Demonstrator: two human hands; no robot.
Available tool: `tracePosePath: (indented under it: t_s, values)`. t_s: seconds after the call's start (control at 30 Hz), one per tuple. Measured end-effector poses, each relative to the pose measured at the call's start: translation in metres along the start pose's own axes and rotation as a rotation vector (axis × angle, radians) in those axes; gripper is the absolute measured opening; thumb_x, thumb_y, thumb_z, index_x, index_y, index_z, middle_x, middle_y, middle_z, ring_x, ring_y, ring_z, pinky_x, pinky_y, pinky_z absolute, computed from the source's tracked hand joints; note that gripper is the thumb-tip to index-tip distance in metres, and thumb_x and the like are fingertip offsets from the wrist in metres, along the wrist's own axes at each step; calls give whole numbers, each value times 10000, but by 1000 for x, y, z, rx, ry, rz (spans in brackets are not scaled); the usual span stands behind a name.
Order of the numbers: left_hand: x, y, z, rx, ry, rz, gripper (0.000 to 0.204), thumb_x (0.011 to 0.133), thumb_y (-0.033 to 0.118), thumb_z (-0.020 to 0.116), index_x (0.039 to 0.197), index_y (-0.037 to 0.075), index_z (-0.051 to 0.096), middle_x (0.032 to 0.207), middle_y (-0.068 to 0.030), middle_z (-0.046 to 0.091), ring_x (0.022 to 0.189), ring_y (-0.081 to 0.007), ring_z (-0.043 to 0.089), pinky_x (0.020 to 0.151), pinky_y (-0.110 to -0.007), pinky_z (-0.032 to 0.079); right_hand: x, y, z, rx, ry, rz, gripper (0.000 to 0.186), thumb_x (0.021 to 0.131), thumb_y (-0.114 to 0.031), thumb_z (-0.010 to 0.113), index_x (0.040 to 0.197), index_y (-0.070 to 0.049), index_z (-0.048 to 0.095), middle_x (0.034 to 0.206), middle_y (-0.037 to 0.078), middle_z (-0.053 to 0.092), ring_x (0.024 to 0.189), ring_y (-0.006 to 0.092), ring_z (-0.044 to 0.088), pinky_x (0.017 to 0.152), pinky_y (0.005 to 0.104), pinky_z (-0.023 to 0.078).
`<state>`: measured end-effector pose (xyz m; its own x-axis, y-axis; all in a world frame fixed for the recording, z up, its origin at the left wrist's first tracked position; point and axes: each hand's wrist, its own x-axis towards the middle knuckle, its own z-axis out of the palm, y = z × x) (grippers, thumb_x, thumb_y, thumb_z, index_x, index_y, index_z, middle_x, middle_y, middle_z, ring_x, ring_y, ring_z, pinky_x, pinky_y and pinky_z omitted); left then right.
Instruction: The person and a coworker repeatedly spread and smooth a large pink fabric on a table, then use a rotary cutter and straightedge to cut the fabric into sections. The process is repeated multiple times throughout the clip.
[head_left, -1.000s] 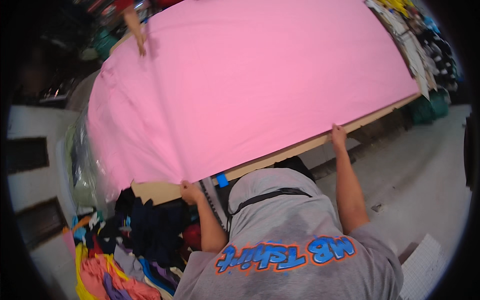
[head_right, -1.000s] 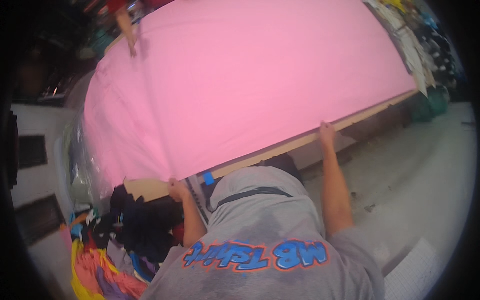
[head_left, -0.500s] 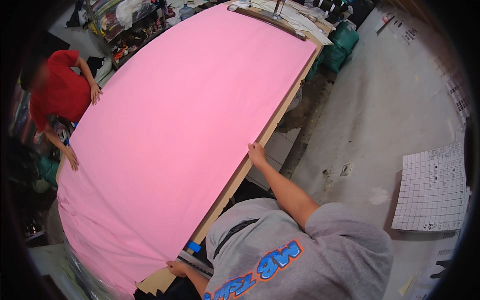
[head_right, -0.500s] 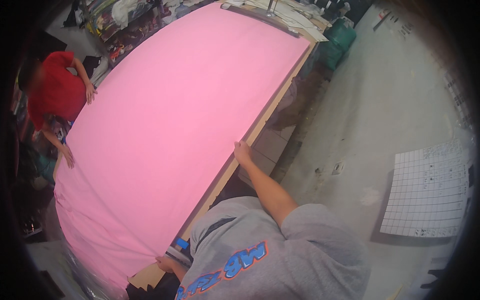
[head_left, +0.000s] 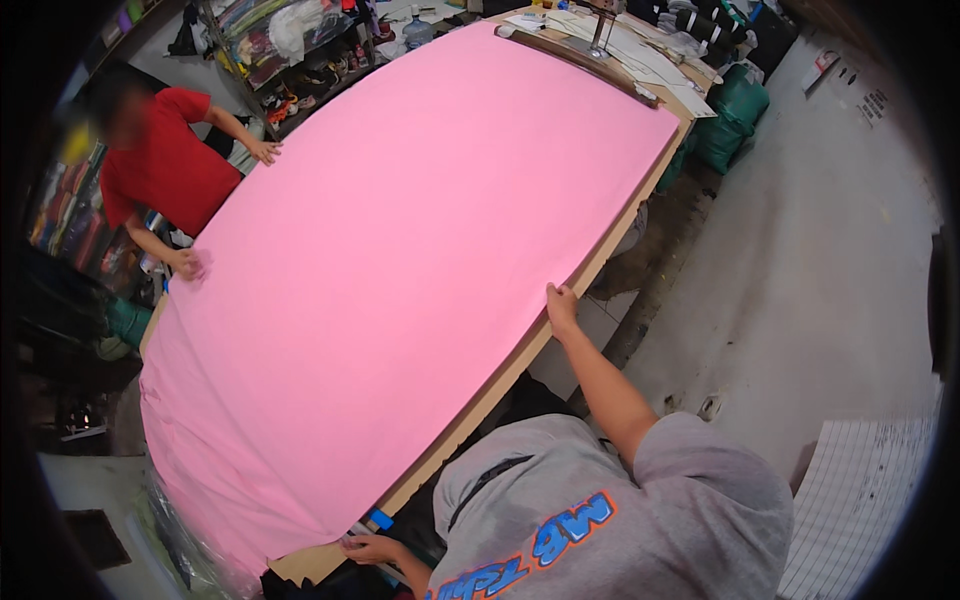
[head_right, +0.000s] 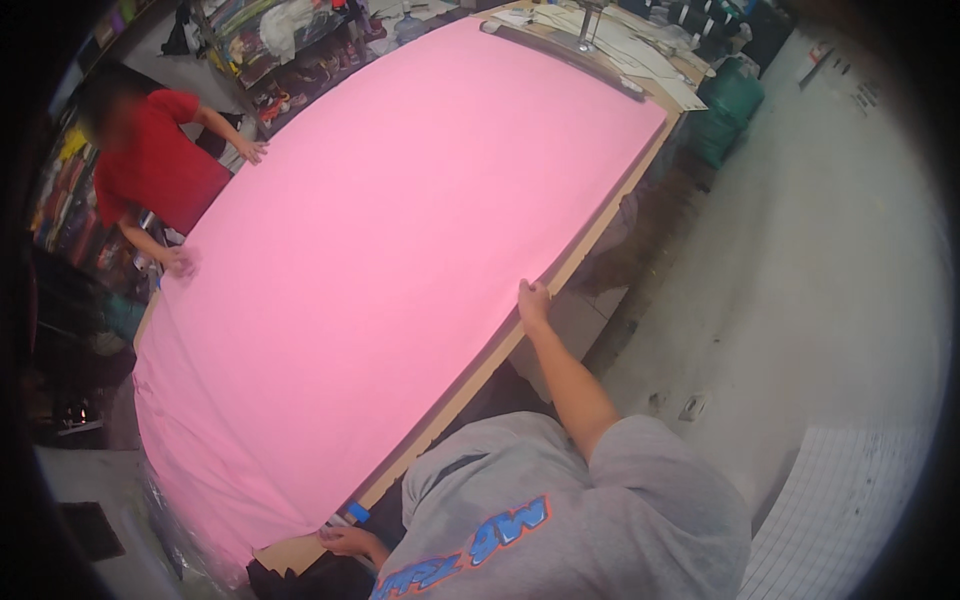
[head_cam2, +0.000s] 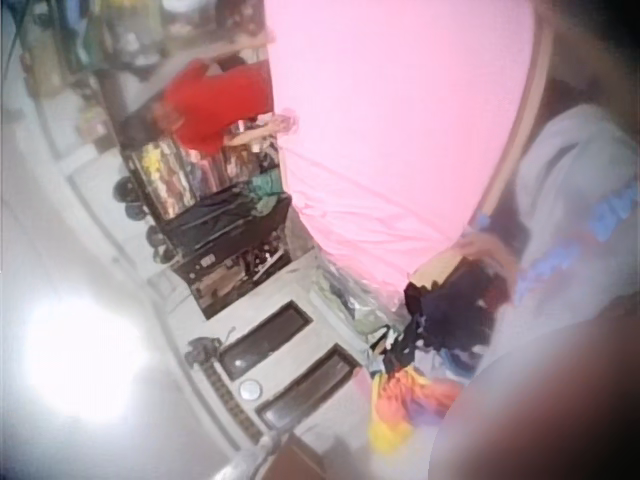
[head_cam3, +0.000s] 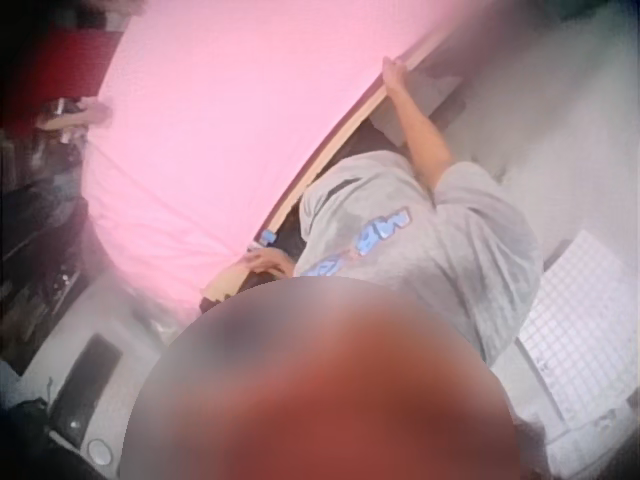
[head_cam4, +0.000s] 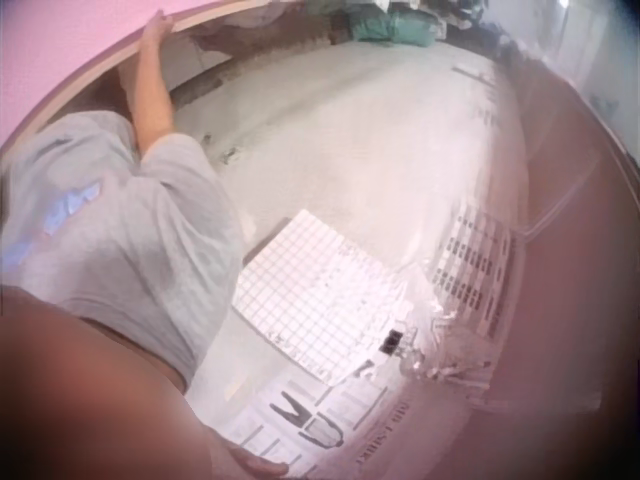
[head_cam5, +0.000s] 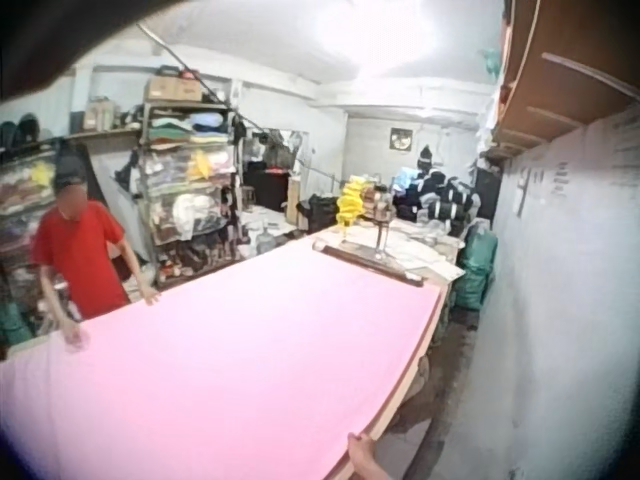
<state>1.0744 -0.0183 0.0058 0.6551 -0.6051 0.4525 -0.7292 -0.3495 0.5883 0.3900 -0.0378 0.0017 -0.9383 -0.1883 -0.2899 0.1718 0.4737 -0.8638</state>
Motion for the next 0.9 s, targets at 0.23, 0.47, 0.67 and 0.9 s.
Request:
tracePosePath:
  t_s: [0.23,0.47,0.67,0.9]
  values:
    - [-167,94,-25,-415,-857,-23,212,1100,99,498,1197,-29,637,1038,-145,696,920,-224,679,825,-335,553,101,-45,-33,-236,65,62,457,966,-443,621,953,11,673,954,230,718,945,412,696,847,505,522]
    - [-236,116,-7,-306,-1351,-247,206,1098,100,507,1191,-26,641,1033,-137,697,912,-218,677,819,-329,553,141,-57,-44,-466,-75,1,522,988,-532,615,817,-38,618,787,150,668,761,331,660,739,491,498]
    - [-245,121,3,-302,-1355,-377,202,1096,101,514,1187,-23,645,1030,-130,697,905,-212,676,815,-323,553,144,-21,-70,-440,-9,48,551,1022,-510,549,774,-27,639,775,156,683,779,345,675,734,494,496]
    - [-255,124,10,-322,-1328,-461,196,1094,102,523,1181,-20,649,1025,-122,698,897,-206,675,809,-317,554,155,-44,-82,-454,334,-343,325,1064,-331,518,1039,-45,669,1161,157,705,1077,359,651,912,482,493]
